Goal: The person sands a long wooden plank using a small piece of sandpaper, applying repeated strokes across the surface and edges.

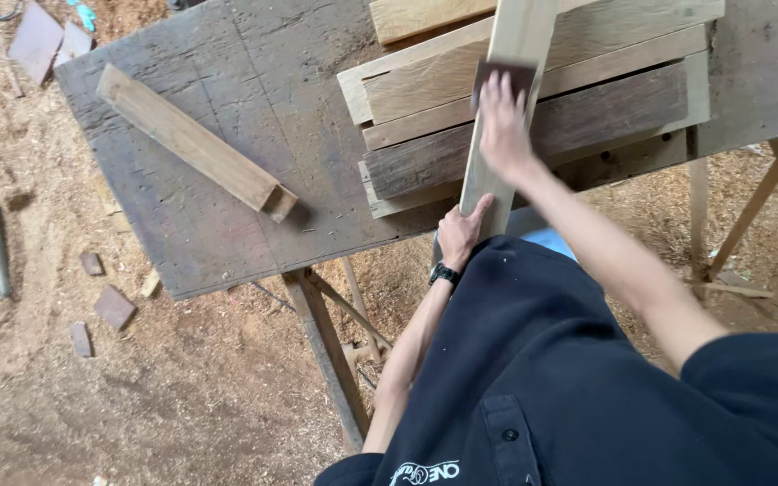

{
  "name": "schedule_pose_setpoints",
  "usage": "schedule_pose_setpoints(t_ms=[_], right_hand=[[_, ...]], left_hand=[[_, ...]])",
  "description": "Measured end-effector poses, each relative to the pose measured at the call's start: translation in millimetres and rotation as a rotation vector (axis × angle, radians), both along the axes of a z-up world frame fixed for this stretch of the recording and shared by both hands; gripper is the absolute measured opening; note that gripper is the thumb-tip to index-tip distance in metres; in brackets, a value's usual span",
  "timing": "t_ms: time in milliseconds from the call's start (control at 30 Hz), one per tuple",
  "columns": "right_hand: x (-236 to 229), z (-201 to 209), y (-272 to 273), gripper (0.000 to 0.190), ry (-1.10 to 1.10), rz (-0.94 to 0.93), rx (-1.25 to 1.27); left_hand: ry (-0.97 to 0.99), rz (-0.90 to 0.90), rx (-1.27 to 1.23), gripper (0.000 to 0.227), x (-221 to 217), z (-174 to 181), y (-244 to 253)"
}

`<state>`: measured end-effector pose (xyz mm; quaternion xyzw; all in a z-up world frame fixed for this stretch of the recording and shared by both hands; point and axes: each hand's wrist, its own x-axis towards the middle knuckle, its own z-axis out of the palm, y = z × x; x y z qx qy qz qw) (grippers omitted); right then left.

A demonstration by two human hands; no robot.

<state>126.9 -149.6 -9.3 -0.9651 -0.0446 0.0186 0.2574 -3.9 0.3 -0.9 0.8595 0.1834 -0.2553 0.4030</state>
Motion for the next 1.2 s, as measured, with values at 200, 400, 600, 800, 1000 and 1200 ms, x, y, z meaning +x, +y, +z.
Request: schedule_pose_setpoints(t_ms=[200, 400, 600, 800, 1000, 1200], right_hand=[[-65.1, -5.4, 6.4, 0.049, 0.059, 0.069, 0.079], [114.2, -32.3, -50.1, 0.046, -0.078, 0.015, -0.057], [152.3, -26.3, -48.4, 0.047, 0.063, -0.13, 0.034], [-27.9, -9.4, -0.9, 0.049, -0.033, 0.007, 0.027], [16.0, -5.7, -13.7, 0.048, -0.009, 0.05, -0.035], [185.9, -12.7, -64.7, 0.047, 0.302, -0.166, 0.058]], left_hand=[[-0.001, -0.006, 0.038, 0.078, -3.1, -8.5, -2.9], [-0.001, 0.076, -0.088, 0.077, 6.4, 19.9, -5.2], [0.057, 0.076, -0.066, 0.078, 5.8, 27.4, -6.3], [0.043, 0.065, -0.064, 0.079, 6.3, 23.7, -9.0], [0.093, 0.077, -0.072, 0.079, 8.6, 25.3, -6.9], [0.082, 0.047, -0.059, 0.082, 8.1, 26.3, -6.9]])
